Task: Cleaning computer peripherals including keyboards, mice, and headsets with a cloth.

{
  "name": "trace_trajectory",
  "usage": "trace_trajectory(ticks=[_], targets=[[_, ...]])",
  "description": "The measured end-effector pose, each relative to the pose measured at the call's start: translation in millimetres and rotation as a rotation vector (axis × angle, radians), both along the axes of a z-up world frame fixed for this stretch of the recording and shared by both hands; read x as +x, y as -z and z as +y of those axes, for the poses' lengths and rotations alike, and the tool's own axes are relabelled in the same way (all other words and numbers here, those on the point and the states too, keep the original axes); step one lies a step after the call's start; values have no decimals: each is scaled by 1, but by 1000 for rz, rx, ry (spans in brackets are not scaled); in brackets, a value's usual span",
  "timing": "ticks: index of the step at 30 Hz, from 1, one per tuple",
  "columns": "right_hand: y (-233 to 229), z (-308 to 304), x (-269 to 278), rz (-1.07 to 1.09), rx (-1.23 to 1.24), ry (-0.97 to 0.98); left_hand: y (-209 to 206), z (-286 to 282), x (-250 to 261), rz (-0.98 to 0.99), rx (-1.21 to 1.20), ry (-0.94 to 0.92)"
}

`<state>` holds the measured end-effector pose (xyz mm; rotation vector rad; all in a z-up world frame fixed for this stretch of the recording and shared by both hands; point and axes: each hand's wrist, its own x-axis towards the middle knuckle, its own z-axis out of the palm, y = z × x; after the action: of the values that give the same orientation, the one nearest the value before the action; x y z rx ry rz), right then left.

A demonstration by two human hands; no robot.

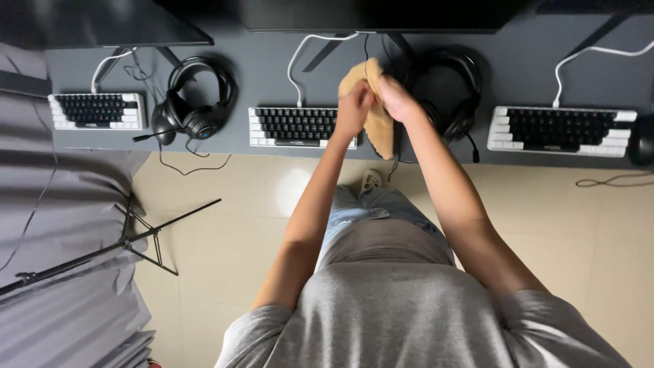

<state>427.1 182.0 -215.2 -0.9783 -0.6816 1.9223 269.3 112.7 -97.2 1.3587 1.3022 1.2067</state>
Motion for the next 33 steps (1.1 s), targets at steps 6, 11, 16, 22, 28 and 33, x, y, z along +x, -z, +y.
trace_trajectory(ticks=[6,11,16,22,28,33], targets=[[31,47,-19,-79,-61,135,-15,-18,-8,327,-67,72],[48,79,-11,-46,-206,267,-23,-33,-14,105,-29,108],[128,118,-1,-241,-155,295,-32,-43,-21,-4,-123,13],[136,146,-8,-275,-28,327,-7,-57,-34,-257,-244,-111],[112,140,-20,-218,-86,345,7,-62,-36,-304,-245,-115],[130,123,-27,-176,-122,403,10,-55,-42,-554,-251,-116]])
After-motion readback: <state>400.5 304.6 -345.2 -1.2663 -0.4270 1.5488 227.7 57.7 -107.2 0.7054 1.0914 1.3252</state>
